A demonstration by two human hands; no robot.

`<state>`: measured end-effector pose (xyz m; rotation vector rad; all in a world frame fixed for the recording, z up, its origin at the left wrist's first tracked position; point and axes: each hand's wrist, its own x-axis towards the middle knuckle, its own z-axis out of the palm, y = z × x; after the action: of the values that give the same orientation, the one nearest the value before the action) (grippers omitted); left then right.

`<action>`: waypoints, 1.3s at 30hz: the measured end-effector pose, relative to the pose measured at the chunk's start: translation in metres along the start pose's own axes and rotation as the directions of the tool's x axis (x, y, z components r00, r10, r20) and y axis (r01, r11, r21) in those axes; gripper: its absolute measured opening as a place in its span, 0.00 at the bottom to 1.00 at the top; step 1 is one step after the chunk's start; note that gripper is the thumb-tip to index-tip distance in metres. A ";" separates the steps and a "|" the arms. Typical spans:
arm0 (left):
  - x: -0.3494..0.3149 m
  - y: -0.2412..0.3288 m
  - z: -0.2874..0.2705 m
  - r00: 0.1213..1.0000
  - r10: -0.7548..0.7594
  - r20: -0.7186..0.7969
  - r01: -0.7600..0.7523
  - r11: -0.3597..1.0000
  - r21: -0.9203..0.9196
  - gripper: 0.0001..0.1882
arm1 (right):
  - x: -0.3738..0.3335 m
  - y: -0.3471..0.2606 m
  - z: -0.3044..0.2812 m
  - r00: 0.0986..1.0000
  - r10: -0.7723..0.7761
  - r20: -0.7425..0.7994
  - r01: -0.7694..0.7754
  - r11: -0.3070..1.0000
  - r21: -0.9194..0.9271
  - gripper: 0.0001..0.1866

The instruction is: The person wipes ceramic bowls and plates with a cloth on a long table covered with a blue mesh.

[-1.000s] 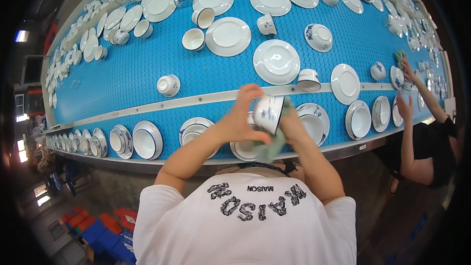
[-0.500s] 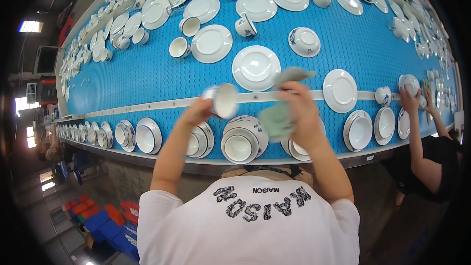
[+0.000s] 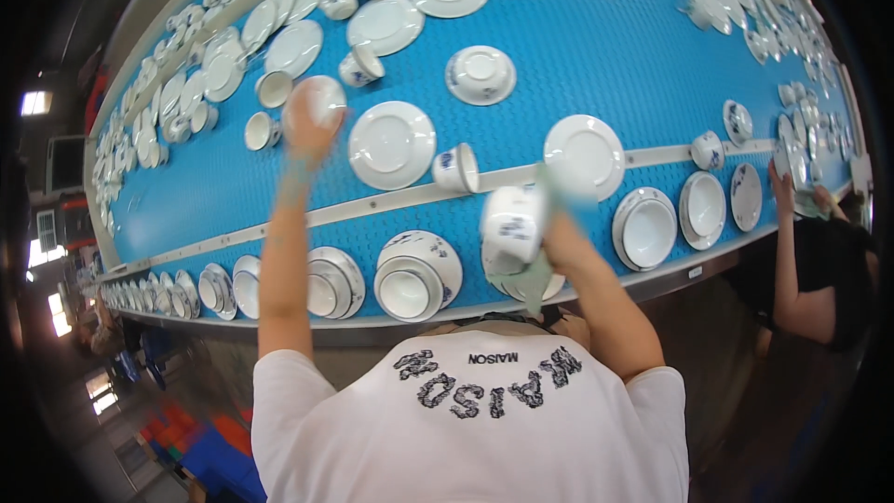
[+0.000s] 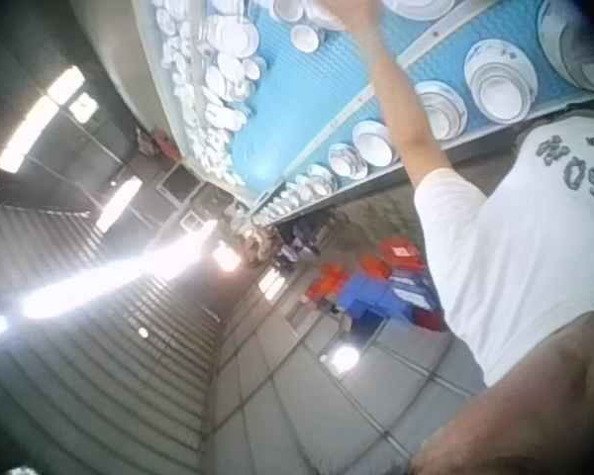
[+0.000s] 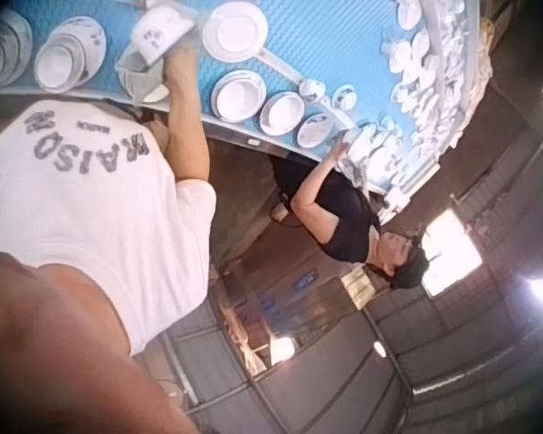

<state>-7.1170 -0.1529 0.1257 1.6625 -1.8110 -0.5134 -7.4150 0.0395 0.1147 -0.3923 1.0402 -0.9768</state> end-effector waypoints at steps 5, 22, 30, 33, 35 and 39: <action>0.011 -0.199 -0.077 0.994 -0.095 0.049 0.048 0.806 0.590 0.35 | -0.065 -0.040 -0.157 0.786 -0.423 -0.452 0.186 0.858 -0.479 0.14; -0.065 0.158 0.222 0.839 0.288 0.462 -0.429 0.873 0.235 0.39 | -0.022 -0.089 -0.165 0.950 -0.293 0.107 -0.047 -0.473 -0.880 0.30; -0.031 0.226 0.333 0.778 0.404 0.481 -0.506 0.857 0.100 0.36 | 0.068 -0.158 -0.297 0.882 -0.464 -0.087 -0.236 -0.274 -0.932 0.25; -0.057 0.226 0.344 0.778 0.443 0.445 -0.397 0.896 -0.198 0.38 | 0.055 -0.168 -0.332 0.840 -0.541 0.039 0.107 0.093 -0.990 0.27; -0.079 0.236 0.345 0.789 0.406 0.462 -0.289 0.908 -0.303 0.38 | 0.036 -0.156 -0.301 0.905 -0.391 -0.170 0.246 0.804 -0.541 0.25; -0.106 0.297 0.338 0.704 0.681 0.202 -0.667 0.732 -0.140 0.37 | 0.026 -0.129 -0.294 0.998 0.038 -0.053 -0.031 0.991 0.133 0.17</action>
<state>-7.5623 -0.0512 0.0541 0.7950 -2.3840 -0.4298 -7.7262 -0.0050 0.0462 -0.2384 1.0227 -1.0241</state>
